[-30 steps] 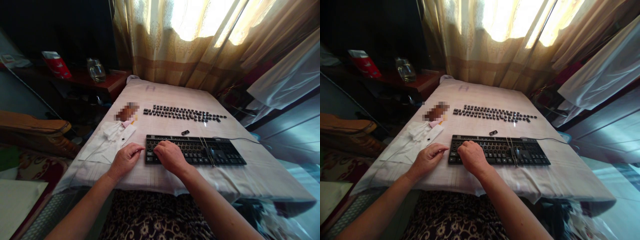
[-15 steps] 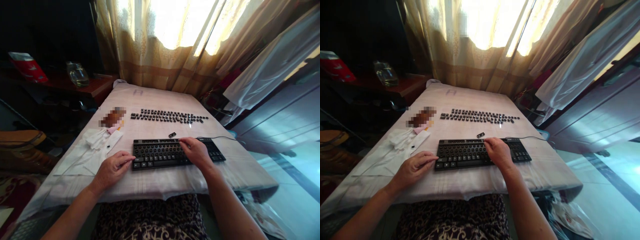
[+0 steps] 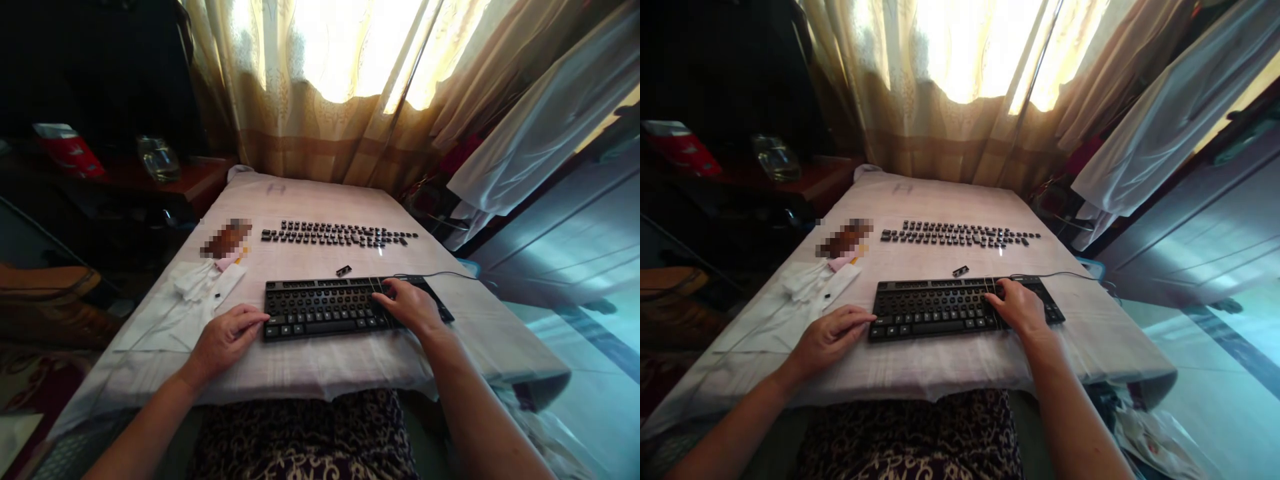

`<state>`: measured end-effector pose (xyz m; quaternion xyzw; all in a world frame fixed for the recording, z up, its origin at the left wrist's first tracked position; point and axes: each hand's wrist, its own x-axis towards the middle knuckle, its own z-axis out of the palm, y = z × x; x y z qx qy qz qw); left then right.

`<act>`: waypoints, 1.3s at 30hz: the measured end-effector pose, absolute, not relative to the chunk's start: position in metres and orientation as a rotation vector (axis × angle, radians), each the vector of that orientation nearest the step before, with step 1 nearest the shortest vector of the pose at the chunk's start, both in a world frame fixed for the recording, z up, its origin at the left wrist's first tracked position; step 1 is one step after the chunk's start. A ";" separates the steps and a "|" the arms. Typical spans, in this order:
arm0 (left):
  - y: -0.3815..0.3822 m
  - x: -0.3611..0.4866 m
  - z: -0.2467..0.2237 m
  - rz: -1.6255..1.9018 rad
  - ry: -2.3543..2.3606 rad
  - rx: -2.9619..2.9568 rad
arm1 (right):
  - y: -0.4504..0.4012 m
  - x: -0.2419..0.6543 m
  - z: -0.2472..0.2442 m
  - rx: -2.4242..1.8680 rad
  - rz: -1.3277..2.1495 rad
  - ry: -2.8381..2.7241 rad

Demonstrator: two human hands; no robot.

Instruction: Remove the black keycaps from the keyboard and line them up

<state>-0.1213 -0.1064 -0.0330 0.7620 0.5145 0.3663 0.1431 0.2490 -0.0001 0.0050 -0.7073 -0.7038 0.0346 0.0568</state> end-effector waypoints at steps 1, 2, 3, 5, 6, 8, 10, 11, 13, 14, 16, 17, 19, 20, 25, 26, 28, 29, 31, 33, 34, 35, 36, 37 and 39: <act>-0.107 -0.121 -0.033 1.049 1.487 2.201 | 0.002 0.248 0.006 -2.157 0.089 -2.182; -0.108 -0.120 -0.032 1.042 1.491 2.204 | 0.005 0.247 0.007 -2.168 0.072 -2.226; -0.108 -0.120 -0.032 1.035 1.498 2.204 | 0.008 0.247 0.007 -2.175 0.054 -2.262; -0.109 -0.119 -0.032 1.036 1.512 2.190 | 0.012 0.250 0.009 -2.175 0.038 -2.268; -0.109 -0.119 -0.031 1.043 1.521 2.179 | 0.014 0.252 0.009 -2.160 0.051 -2.227; -0.110 -0.118 -0.031 1.046 1.546 2.158 | 0.014 0.256 0.012 -2.073 0.159 -2.075; -0.110 -0.118 -0.031 1.040 1.569 2.145 | 0.011 0.256 0.015 -1.904 0.391 -1.852; -0.110 -0.118 -0.031 1.035 1.576 2.137 | 0.008 0.254 0.016 -1.790 0.532 -1.724; -0.109 -0.118 -0.031 1.036 1.586 2.115 | 0.000 0.244 0.018 -1.549 0.798 -1.477; -0.109 -0.118 -0.032 1.039 1.591 2.102 | -0.005 0.237 0.019 -1.443 0.898 -1.376; -0.109 -0.119 -0.031 1.027 1.599 2.078 | -0.012 0.218 0.021 -1.312 1.037 -1.268; -0.110 -0.119 -0.031 1.014 1.602 2.071 | -0.016 0.208 0.021 -1.274 1.075 -1.252; -0.112 -0.119 -0.029 0.962 1.616 2.073 | -0.019 0.187 0.021 -1.221 1.088 -1.285; -0.113 -0.119 -0.028 0.923 1.633 2.085 | -0.019 0.177 0.021 -1.201 1.069 -1.309; -0.116 -0.113 -0.023 0.649 1.735 2.276 | -0.004 0.144 0.020 -1.076 0.976 -1.270; -0.114 -0.112 -0.023 0.604 1.747 2.315 | 0.000 0.140 0.019 -1.046 0.956 -1.244; -0.110 -0.110 -0.025 0.546 1.764 2.360 | 0.005 0.134 0.016 -1.000 0.904 -1.202; -0.107 -0.109 -0.026 0.532 1.771 2.371 | 0.007 0.132 0.014 -0.986 0.872 -1.188; -0.102 -0.110 -0.029 0.529 1.777 2.392 | 0.010 0.130 0.008 -0.974 0.805 -1.166; -0.097 -0.112 -0.034 0.547 1.770 2.429 | 0.013 0.131 0.004 -0.990 0.760 -1.138; -0.094 -0.114 -0.037 0.567 1.770 2.451 | 0.016 0.132 0.002 -1.012 0.748 -1.114; -0.091 -0.115 -0.040 0.595 1.766 2.476 | 0.019 0.134 0.002 -1.031 0.741 -1.086; -0.087 -0.116 -0.042 0.619 1.770 2.486 | 0.023 0.137 0.003 -1.049 0.741 -1.055; -0.083 -0.117 -0.044 0.636 1.767 2.495 | 0.026 0.140 0.005 -1.061 0.743 -1.024; -0.075 -0.118 -0.046 0.650 1.753 2.507 | 0.032 0.146 0.012 -1.066 0.753 -0.977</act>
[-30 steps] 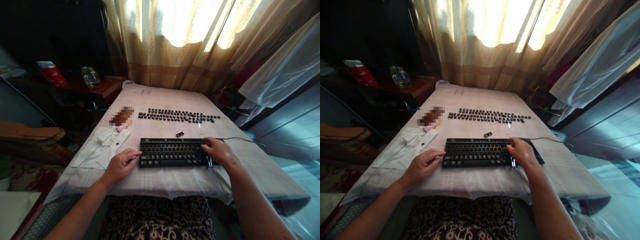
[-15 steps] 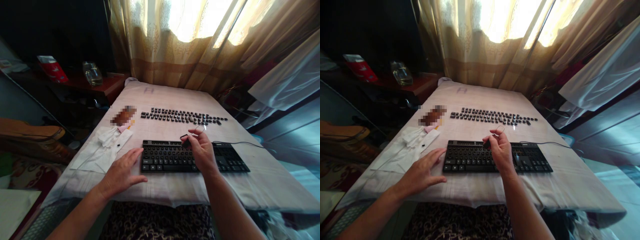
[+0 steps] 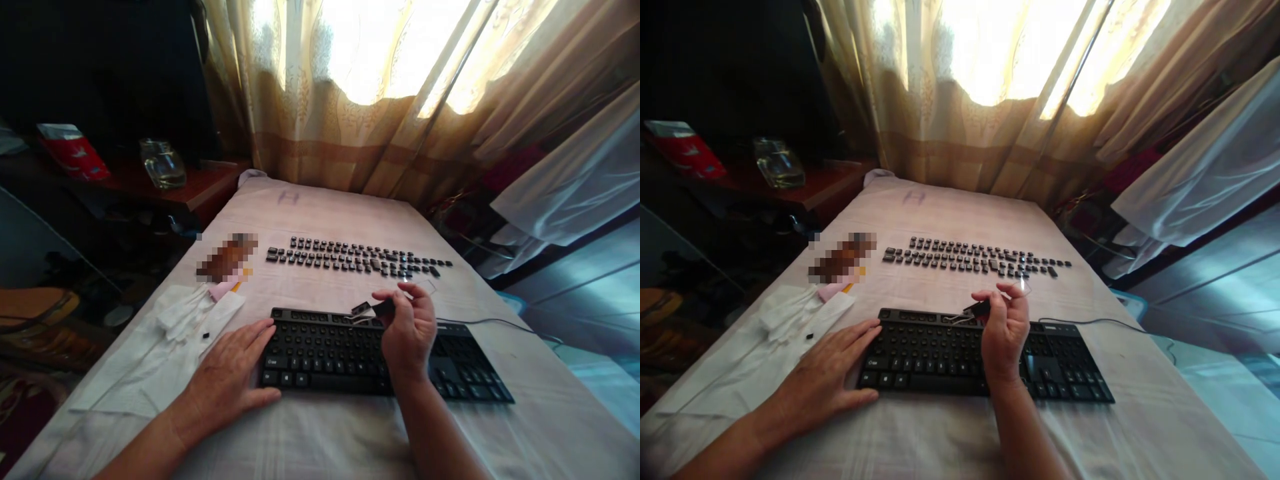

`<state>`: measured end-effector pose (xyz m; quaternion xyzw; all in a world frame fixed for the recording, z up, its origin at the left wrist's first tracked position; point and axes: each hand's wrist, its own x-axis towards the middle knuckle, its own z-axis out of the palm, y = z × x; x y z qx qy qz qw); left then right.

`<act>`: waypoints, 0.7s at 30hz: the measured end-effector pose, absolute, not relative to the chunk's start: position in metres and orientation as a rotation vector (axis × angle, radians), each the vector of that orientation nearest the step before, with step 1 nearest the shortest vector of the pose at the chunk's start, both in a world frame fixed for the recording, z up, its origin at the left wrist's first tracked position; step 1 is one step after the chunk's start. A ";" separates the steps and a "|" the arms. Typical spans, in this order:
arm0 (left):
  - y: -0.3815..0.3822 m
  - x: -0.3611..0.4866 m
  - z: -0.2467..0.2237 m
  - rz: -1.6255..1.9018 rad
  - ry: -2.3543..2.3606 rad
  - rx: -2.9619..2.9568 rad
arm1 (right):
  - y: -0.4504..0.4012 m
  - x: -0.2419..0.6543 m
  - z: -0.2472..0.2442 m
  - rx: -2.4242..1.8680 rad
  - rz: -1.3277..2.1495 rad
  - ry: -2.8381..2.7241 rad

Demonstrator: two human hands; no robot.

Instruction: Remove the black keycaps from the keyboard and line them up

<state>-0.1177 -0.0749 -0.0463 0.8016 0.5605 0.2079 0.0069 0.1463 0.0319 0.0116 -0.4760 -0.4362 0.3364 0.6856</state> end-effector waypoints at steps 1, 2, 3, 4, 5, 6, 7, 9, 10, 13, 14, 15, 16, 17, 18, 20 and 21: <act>-0.071 -0.118 -0.046 0.648 1.742 2.513 | 0.033 0.149 0.016 -1.066 0.760 -0.971; -0.067 -0.117 -0.046 0.643 1.733 2.518 | 0.034 0.151 0.020 -1.063 0.764 -0.978; -0.064 -0.117 -0.045 0.636 1.728 2.523 | 0.033 0.152 0.024 -1.055 0.768 -0.996; -0.062 -0.117 -0.044 0.631 1.726 2.529 | 0.031 0.152 0.027 -1.046 0.767 -1.022; -0.061 -0.116 -0.043 0.624 1.727 2.534 | 0.029 0.151 0.030 -1.038 0.760 -1.054; -0.060 -0.116 -0.042 0.616 1.725 2.541 | 0.027 0.149 0.031 -1.033 0.746 -1.087; -0.060 -0.115 -0.041 0.605 1.721 2.544 | 0.025 0.146 0.031 -1.033 0.724 -1.122; -0.060 -0.113 -0.039 0.587 1.709 2.537 | 0.021 0.140 0.026 -1.036 0.656 -1.207; -0.061 -0.112 -0.038 0.582 1.705 2.523 | 0.020 0.136 0.022 -1.030 0.618 -1.260; -0.060 -0.109 -0.039 0.587 1.720 2.467 | 0.017 0.128 0.007 -0.973 0.524 -1.463; -0.060 -0.108 -0.039 0.591 1.717 2.458 | 0.016 0.125 0.001 -0.951 0.495 -1.533; -0.059 -0.107 -0.040 0.598 1.713 2.453 | 0.015 0.124 -0.004 -0.935 0.460 -1.601; -0.058 -0.107 -0.041 0.605 1.708 2.451 | 0.014 0.123 -0.008 -0.927 0.420 -1.665; -0.058 -0.106 -0.042 0.613 1.702 2.451 | 0.013 0.122 -0.011 -0.924 0.375 -1.722; -0.059 -0.105 -0.043 0.619 1.698 2.450 | 0.012 0.121 -0.013 -0.922 0.324 -1.769; -0.060 -0.104 -0.042 0.628 1.686 2.452 | 0.011 0.119 -0.015 -0.905 0.225 -1.847; -0.062 -0.104 -0.041 0.633 1.681 2.454 | 0.011 0.118 -0.015 -0.894 0.180 -1.876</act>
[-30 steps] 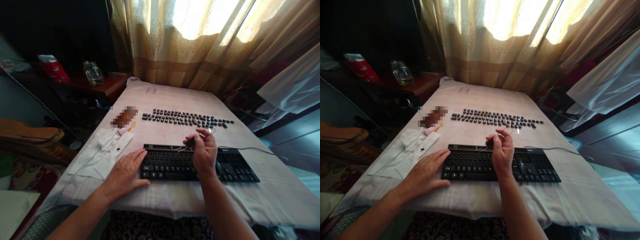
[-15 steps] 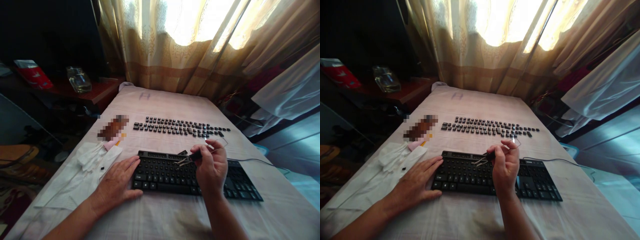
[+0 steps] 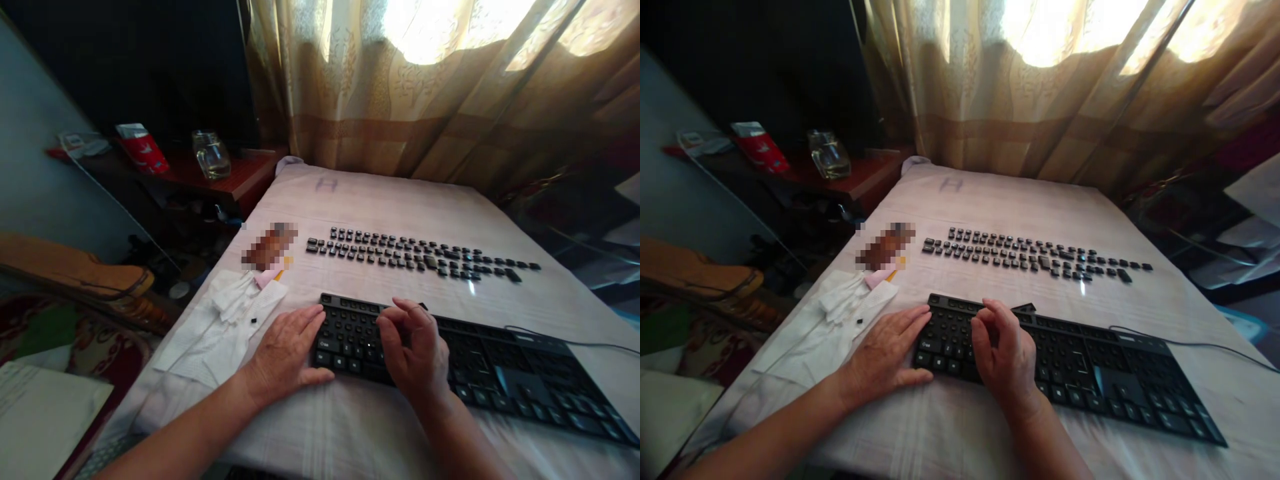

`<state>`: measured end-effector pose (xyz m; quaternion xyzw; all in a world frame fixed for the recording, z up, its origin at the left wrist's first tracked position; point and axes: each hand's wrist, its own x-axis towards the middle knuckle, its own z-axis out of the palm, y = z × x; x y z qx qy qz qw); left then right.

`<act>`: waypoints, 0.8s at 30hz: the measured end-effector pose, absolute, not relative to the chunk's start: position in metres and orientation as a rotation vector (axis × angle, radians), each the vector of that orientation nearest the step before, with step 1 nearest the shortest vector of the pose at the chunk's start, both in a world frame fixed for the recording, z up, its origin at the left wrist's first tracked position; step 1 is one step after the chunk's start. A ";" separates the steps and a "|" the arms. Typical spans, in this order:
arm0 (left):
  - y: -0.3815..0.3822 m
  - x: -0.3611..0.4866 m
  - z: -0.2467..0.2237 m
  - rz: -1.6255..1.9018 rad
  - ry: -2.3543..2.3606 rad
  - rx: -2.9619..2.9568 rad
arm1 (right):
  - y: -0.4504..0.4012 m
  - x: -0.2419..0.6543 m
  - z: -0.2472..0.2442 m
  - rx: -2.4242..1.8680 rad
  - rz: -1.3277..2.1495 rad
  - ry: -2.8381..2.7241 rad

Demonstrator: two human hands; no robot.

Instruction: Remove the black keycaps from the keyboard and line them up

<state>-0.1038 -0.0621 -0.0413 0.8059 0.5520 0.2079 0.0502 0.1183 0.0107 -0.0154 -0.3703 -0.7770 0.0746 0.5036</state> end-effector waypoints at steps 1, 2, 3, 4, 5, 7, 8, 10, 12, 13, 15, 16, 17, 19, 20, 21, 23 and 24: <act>-0.064 -0.105 -0.039 0.643 1.677 2.459 | 0.010 0.117 -0.015 -0.885 0.142 -1.900; -0.066 -0.107 -0.037 0.659 1.680 2.464 | 0.010 0.117 -0.016 -0.879 0.111 -1.920; -0.069 -0.111 -0.033 0.679 1.696 2.463 | 0.010 0.116 -0.016 -0.882 0.092 -1.937; -0.071 -0.116 -0.029 0.703 1.729 2.457 | 0.010 0.115 -0.016 -0.889 0.082 -1.952; -0.074 -0.124 -0.024 0.716 1.777 2.436 | 0.010 0.115 -0.017 -0.897 0.080 -1.967; -0.077 -0.143 -0.016 0.727 1.964 2.335 | 0.011 0.115 -0.018 -0.895 0.103 -2.013; -0.078 -0.154 -0.012 0.698 2.049 2.276 | 0.012 0.115 -0.018 -0.888 0.126 -2.039; -0.079 -0.174 -0.008 0.614 2.127 2.189 | 0.013 0.117 -0.018 -0.874 0.191 -2.074; -0.078 -0.187 -0.007 0.535 2.136 2.113 | 0.013 0.119 -0.019 -0.881 0.278 -2.072; -0.077 -0.190 -0.007 0.511 2.126 2.085 | 0.012 0.121 -0.019 -0.896 0.329 -2.054; -0.075 -0.192 -0.007 0.489 2.100 2.047 | 0.011 0.124 -0.020 -0.950 0.457 -1.980; -0.074 -0.192 -0.007 0.478 2.090 2.032 | 0.010 0.125 -0.020 -0.988 0.536 -1.919; -0.073 -0.192 -0.006 0.462 2.082 2.014 | 0.010 0.127 -0.020 -1.037 0.626 -1.840; -0.071 -0.191 -0.003 0.415 2.069 1.971 | 0.011 0.129 -0.019 -1.123 0.816 -1.653; -0.070 -0.191 -0.002 0.390 2.063 1.951 | 0.011 0.130 -0.017 -1.147 0.902 -1.565; -0.069 -0.192 0.000 0.368 2.056 1.938 | 0.012 0.130 -0.016 -1.155 0.976 -1.494; -0.068 -0.192 0.003 0.339 2.040 1.930 | 0.014 0.130 -0.013 -1.134 1.076 -1.409; -0.068 -0.192 0.003 0.329 2.034 1.935 | 0.015 0.130 -0.012 -1.115 1.108 -1.392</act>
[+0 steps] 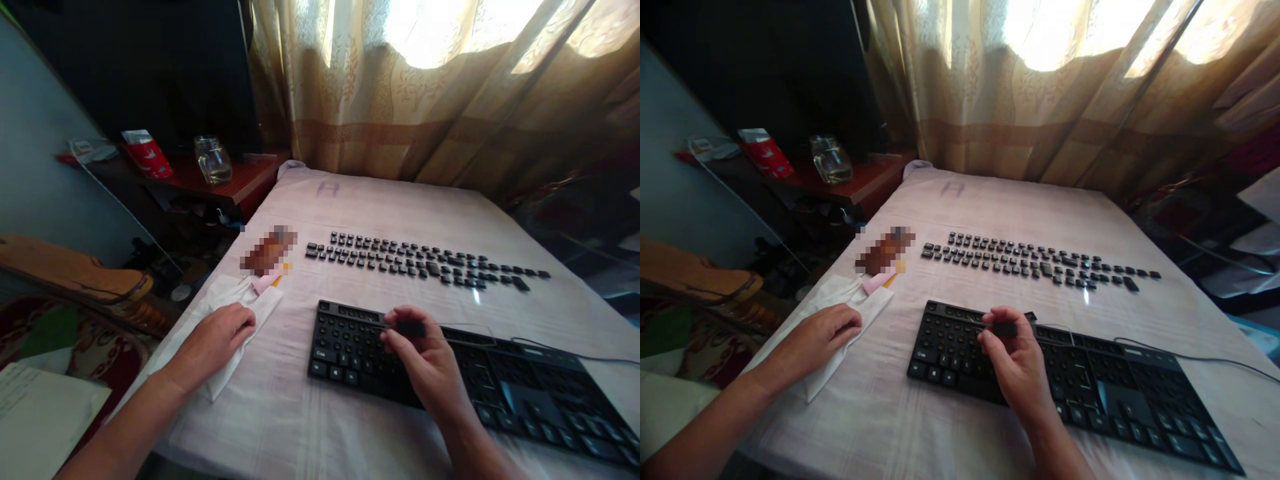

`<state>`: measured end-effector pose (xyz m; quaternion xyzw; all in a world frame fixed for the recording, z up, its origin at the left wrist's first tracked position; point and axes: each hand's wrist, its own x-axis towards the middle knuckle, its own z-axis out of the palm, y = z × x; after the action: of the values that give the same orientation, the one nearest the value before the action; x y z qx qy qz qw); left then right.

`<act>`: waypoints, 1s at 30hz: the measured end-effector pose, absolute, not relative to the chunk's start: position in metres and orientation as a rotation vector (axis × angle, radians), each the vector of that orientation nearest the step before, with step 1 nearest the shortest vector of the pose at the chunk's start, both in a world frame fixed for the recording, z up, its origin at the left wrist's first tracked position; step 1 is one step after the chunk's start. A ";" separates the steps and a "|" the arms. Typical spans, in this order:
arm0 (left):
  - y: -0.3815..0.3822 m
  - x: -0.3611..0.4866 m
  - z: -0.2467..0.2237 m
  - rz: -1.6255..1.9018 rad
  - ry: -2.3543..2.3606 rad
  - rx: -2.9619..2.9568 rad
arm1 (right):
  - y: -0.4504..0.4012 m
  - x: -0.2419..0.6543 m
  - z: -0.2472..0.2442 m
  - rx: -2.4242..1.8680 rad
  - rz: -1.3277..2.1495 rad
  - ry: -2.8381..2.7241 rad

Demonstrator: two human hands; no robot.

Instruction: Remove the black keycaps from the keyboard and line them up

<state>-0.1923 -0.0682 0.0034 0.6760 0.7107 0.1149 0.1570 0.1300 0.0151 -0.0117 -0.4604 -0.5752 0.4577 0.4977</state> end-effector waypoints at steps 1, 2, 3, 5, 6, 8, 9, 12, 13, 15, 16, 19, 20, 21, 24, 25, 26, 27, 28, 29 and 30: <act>-0.068 -0.192 0.004 0.317 2.030 1.942 | 0.015 0.129 -0.011 -1.097 1.134 -1.389; -0.068 -0.192 0.004 0.301 2.031 1.948 | 0.015 0.129 -0.010 -1.080 1.152 -1.396; -0.068 -0.192 0.003 0.282 2.037 1.953 | 0.014 0.128 -0.010 -1.066 1.165 -1.415; -0.069 -0.191 0.003 0.255 2.069 1.953 | 0.011 0.125 -0.010 -1.047 1.175 -1.488; -0.070 -0.192 0.004 0.255 2.088 1.951 | 0.010 0.124 -0.011 -1.041 1.173 -1.537; -0.070 -0.193 0.007 0.309 2.131 1.944 | 0.007 0.122 -0.011 -1.034 1.164 -1.633; -0.070 -0.193 0.010 0.365 2.148 1.940 | 0.005 0.121 -0.011 -1.025 1.157 -1.669; -0.062 -0.189 0.022 0.604 2.165 1.929 | 0.002 0.118 -0.012 -0.960 1.136 -1.713; -0.057 -0.185 0.025 0.686 2.151 1.934 | 0.001 0.116 -0.012 -0.939 1.138 -1.718; -0.044 -0.173 0.028 0.777 2.089 1.975 | -0.002 0.112 -0.013 -0.909 1.161 -1.741; -0.035 -0.166 0.028 0.766 2.035 2.017 | -0.003 0.109 -0.013 -0.901 1.178 -1.761; -0.009 -0.145 0.018 0.622 1.895 2.144 | -0.007 0.103 -0.014 -0.887 1.203 -1.833; -0.001 -0.139 0.012 0.596 1.892 2.161 | -0.009 0.102 -0.015 -0.889 1.202 -1.856; 0.005 -0.136 0.006 0.580 1.900 2.169 | -0.010 0.101 -0.015 -0.895 1.194 -1.877; 0.012 -0.133 -0.011 0.617 1.884 2.198 | -0.011 0.099 -0.016 -0.913 1.158 -1.942; 0.012 -0.135 -0.016 0.636 1.879 2.200 | -0.011 0.099 -0.016 -0.914 1.141 -1.963; 0.011 -0.137 -0.019 0.661 1.875 2.197 | -0.011 0.099 -0.016 -0.913 1.124 -1.984; 0.010 -0.139 -0.022 0.689 1.866 2.191 | -0.011 0.098 -0.015 -0.911 1.105 -2.005; 0.009 -0.142 -0.024 0.726 1.851 2.186 | -0.011 0.098 -0.014 -0.910 1.083 -2.028; 0.008 -0.144 -0.024 0.764 1.825 2.185 | -0.011 0.097 -0.013 -0.909 1.058 -2.055; 0.007 -0.147 -0.024 0.798 1.787 2.191 | -0.010 0.096 -0.012 -0.909 1.025 -2.087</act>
<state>-0.1465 0.0068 -0.0245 0.7418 0.6053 0.2701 0.1018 0.0962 -0.0103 -0.0116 -0.3452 -0.7930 0.3893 0.3169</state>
